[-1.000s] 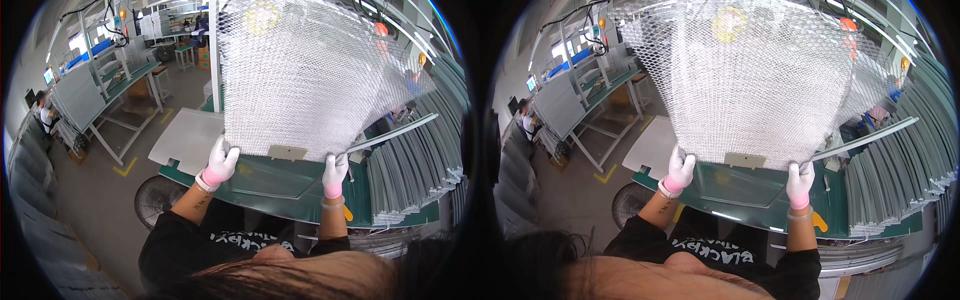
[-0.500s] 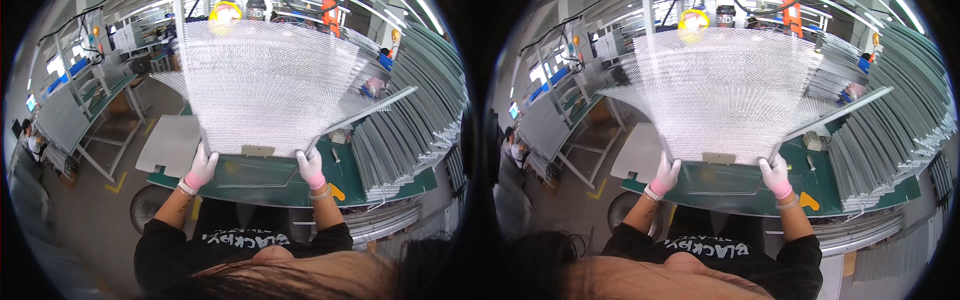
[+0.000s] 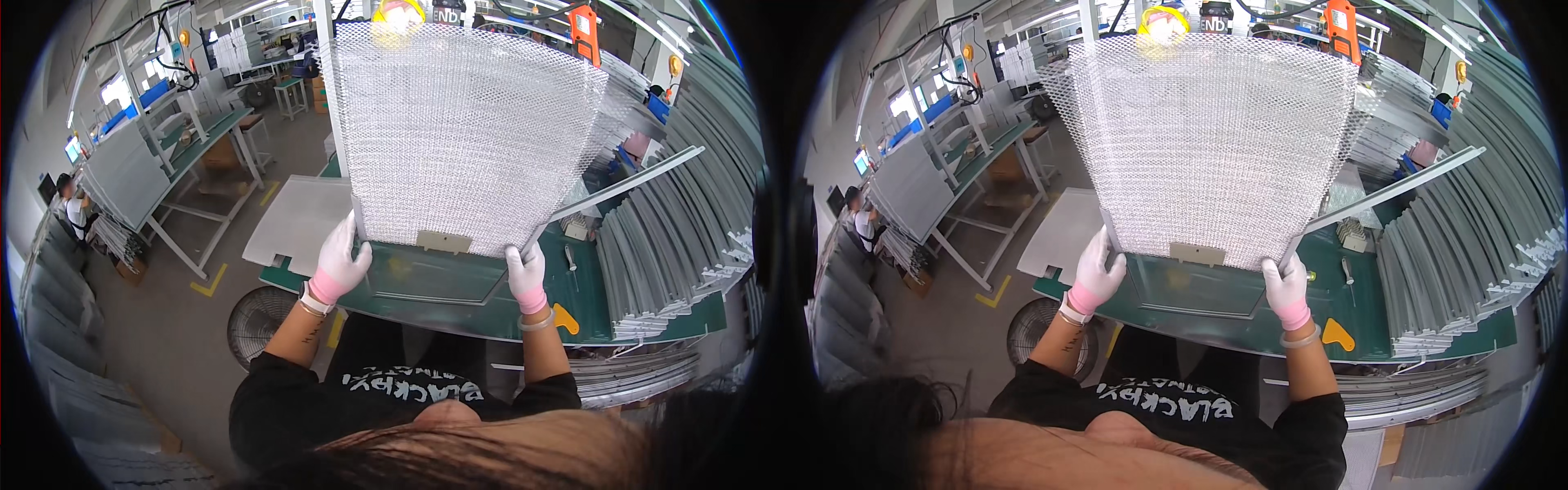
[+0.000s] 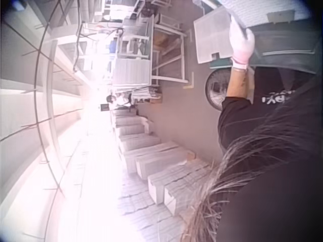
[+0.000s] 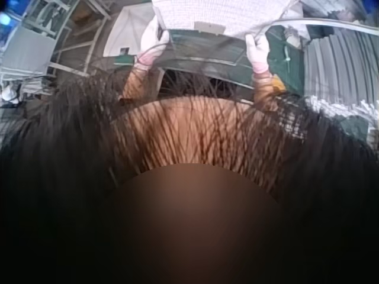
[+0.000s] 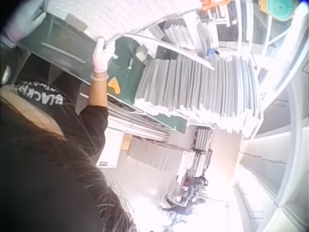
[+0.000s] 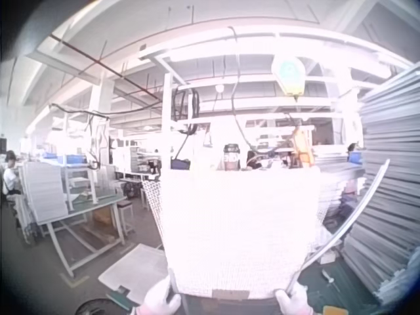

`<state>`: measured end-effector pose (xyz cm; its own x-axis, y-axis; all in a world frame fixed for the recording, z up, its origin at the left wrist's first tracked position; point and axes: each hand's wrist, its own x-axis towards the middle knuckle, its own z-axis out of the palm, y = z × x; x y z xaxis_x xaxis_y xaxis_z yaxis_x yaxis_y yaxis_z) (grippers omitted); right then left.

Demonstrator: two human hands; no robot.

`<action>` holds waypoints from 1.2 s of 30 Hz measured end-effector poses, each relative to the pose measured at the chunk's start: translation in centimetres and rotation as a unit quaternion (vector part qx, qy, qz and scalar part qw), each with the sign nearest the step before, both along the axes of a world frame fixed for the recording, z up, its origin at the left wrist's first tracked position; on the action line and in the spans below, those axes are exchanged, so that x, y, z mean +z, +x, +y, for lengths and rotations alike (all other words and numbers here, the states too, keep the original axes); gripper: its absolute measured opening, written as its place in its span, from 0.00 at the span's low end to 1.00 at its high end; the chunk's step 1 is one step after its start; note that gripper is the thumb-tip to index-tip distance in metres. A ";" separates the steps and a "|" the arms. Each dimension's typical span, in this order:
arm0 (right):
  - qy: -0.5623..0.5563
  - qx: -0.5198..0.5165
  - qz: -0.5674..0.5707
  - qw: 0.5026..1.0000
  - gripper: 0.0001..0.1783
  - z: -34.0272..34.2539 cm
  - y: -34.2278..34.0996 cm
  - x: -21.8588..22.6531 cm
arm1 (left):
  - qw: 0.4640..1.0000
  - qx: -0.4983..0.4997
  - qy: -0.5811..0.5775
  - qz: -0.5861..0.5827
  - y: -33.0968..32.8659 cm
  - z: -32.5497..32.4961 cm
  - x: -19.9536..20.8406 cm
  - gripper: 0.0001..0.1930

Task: Assemble metal frames onto mesh filter pads using a hammer and an electric screwdriver.

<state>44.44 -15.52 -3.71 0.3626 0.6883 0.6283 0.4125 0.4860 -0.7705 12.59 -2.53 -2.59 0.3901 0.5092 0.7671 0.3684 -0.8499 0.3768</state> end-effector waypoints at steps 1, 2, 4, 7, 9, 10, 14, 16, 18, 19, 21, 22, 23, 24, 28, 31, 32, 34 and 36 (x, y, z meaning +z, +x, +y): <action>-0.001 0.000 0.001 1.000 0.09 0.0 0.0 0.0 | 1.000 0.003 -0.011 -0.006 0.1 0.1 0.0 0.34; 0.001 0.001 -0.002 1.000 0.09 0.1 0.1 -0.1 | 1.000 0.006 -0.021 -0.012 0.3 0.2 0.1 0.34; 0.002 0.001 -0.003 1.000 0.09 0.1 0.2 -0.3 | 0.999 0.020 -0.041 -0.014 0.7 -0.1 0.4 0.31; 0.010 0.002 0.000 1.000 0.09 0.1 0.2 -0.3 | 0.996 0.062 -0.057 -0.038 1.7 -0.6 0.8 0.25; 0.003 -0.022 -0.048 0.999 0.08 0.0 0.4 -0.3 | 0.993 0.090 -0.059 -0.051 2.7 -0.8 0.9 0.22; 0.002 -0.021 -0.048 0.999 0.08 0.0 0.4 -0.3 | 0.988 0.140 -0.043 -0.044 3.2 -0.9 1.0 0.20; 0.006 -0.036 -0.059 0.998 0.07 -0.1 0.2 -0.2 | 0.973 0.225 -0.011 -0.049 4.5 -0.7 1.3 0.17; 0.009 -0.041 -0.059 0.997 0.07 -0.1 0.1 0.0 | 0.972 0.231 -0.018 -0.041 4.7 -0.7 1.5 0.16; -0.003 -0.029 -0.055 0.998 0.07 -0.3 -0.2 0.5 | 0.970 0.240 -0.026 -0.034 4.7 -0.9 1.5 0.15; -0.002 -0.029 -0.055 0.998 0.07 -0.3 -0.1 0.5 | 0.969 0.243 -0.028 -0.028 4.6 -0.8 1.5 0.14; -0.020 -0.030 -0.072 0.997 0.07 -0.5 0.1 0.5 | 0.968 0.248 -0.032 -0.023 4.4 -0.9 1.5 0.14; -0.020 -0.029 -0.072 0.997 0.07 -0.6 0.6 0.7 | 0.970 0.238 -0.030 -0.025 4.3 -0.8 1.6 0.13; -0.058 -0.008 -0.102 0.993 0.07 -0.7 1.1 1.5 | 0.973 0.227 -0.028 -0.027 4.3 -0.6 1.8 0.12; -0.095 0.013 -0.130 0.987 0.07 -0.8 1.4 2.5 | 0.974 0.225 -0.028 -0.027 4.0 -0.7 2.2 0.12; 0.065 0.016 0.056 0.996 0.01 0.0 0.2 5.4 | 0.993 0.022 -0.112 0.036 1.2 0.2 4.4 0.15; 0.019 -0.018 0.028 0.999 0.06 -0.1 1.7 5.9 | 0.921 -0.237 -0.277 -0.137 1.1 1.2 6.7 0.15; 0.017 -0.022 0.018 0.999 0.07 0.0 1.4 6.6 | 0.860 -0.302 -0.327 -0.251 2.1 1.5 6.6 0.12; 0.061 0.004 0.039 0.997 0.09 0.7 0.5 6.5 | 0.836 -0.291 -0.352 -0.304 3.2 2.7 5.1 0.09; 0.098 -0.096 0.077 0.988 0.11 1.7 -0.8 5.6 | 0.862 -0.235 -0.296 -0.338 4.0 4.3 3.2 0.07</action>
